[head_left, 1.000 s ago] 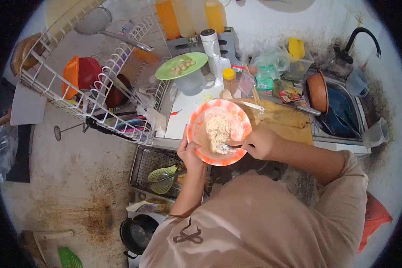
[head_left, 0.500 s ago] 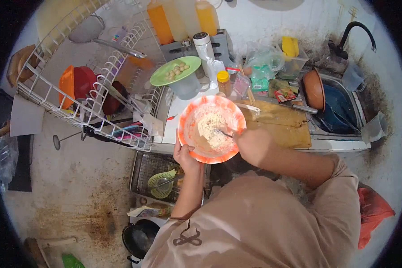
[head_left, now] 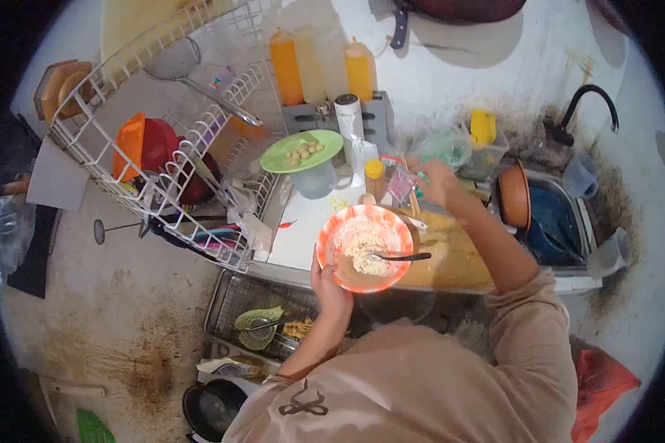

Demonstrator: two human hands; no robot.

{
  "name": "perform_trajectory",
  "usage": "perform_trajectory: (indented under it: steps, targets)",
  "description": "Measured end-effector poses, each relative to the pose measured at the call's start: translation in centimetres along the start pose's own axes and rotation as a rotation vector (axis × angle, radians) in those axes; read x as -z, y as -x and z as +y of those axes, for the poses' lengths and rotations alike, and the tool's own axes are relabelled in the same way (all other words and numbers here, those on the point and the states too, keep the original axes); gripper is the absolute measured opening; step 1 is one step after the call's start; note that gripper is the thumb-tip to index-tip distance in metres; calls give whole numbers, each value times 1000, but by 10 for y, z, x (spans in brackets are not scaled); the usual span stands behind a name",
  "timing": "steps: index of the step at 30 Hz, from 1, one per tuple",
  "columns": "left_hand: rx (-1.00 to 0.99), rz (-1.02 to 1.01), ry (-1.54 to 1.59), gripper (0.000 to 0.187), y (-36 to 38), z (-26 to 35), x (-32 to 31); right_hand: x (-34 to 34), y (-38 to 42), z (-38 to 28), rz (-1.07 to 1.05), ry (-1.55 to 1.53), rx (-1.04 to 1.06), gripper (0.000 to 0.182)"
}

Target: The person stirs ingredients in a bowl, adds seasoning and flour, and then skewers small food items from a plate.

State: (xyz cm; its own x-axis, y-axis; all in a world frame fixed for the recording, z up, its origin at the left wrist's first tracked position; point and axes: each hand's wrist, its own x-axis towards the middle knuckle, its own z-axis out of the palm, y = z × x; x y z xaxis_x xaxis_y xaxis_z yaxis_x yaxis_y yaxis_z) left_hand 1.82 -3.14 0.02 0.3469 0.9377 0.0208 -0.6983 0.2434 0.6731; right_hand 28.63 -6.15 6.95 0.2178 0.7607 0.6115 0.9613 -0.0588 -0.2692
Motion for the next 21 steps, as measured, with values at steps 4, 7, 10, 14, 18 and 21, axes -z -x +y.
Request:
perform_trajectory:
  steps: [4, 7, 10, 14, 18, 21]
  targets:
    - [13, -22, -103, 42, 3, -2, -10, -67, -48, 48, -299, 260, -153, 21]
    - [-4, -23, -206, 48, 2, -8, 8, -100, -71, 66, -383, 418, -82, 20]
    - [-148, 101, -321, 54, 7, -7, 21, -115, -79, 69, -325, 395, -265, 21]
    - [-228, 156, -464, 52, 6, 16, 44, -92, -95, 58, -326, 267, -422, 21]
    - [-306, 264, -584, 46, 4, 50, 24, -42, -110, 56, -234, 82, -342, 19]
    - [-390, 166, -734, 44, -3, 71, 1, 5, -107, 32, -158, -185, -197, 17]
